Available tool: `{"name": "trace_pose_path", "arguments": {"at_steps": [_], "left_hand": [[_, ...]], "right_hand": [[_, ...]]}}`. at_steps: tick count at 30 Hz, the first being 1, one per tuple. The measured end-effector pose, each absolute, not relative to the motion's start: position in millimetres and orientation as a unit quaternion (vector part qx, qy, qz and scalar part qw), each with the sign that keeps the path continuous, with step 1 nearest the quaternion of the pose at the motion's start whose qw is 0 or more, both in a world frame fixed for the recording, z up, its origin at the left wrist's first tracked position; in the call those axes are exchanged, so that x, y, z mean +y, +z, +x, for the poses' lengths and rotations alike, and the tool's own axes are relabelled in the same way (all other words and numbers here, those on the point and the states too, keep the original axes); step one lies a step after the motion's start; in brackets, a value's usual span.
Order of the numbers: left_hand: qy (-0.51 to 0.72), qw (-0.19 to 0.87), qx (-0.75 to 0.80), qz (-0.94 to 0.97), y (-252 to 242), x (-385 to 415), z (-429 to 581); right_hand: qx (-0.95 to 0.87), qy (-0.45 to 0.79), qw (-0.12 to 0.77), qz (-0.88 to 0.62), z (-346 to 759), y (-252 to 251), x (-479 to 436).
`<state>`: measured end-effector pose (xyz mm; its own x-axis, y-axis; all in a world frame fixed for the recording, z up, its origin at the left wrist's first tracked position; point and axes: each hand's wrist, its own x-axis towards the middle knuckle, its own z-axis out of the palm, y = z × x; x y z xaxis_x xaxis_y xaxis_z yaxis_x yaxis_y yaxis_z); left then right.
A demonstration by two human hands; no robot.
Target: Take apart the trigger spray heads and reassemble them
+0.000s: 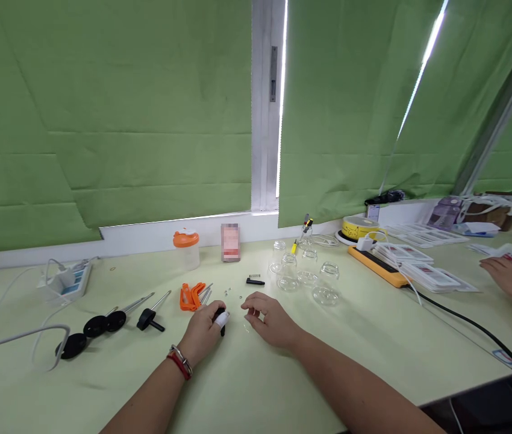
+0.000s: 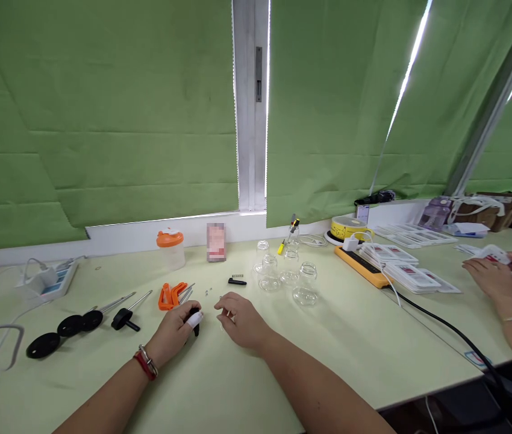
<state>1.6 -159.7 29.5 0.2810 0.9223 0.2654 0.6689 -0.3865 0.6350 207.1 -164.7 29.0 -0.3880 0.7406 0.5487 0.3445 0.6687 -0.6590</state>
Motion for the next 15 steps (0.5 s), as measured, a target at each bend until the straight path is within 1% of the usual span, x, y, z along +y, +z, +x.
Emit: {"name": "trace_pose_path", "arguments": {"at_steps": [3,6,15], "left_hand": [[0.284,0.156,0.522,0.789,27.5,-159.5,2.8],[0.263,0.13,0.519,0.803,25.9,-157.6,1.7],[0.279,0.139,0.5,0.808,21.2,-151.5,-4.7]], "right_hand": [[-0.798,0.223,0.442,-0.343,208.6,29.7,-163.9],[-0.793,0.221,0.448,-0.348,210.7,28.5,-161.7],[-0.791,0.229,0.433,-0.367,214.4,23.3,-157.5]]}}
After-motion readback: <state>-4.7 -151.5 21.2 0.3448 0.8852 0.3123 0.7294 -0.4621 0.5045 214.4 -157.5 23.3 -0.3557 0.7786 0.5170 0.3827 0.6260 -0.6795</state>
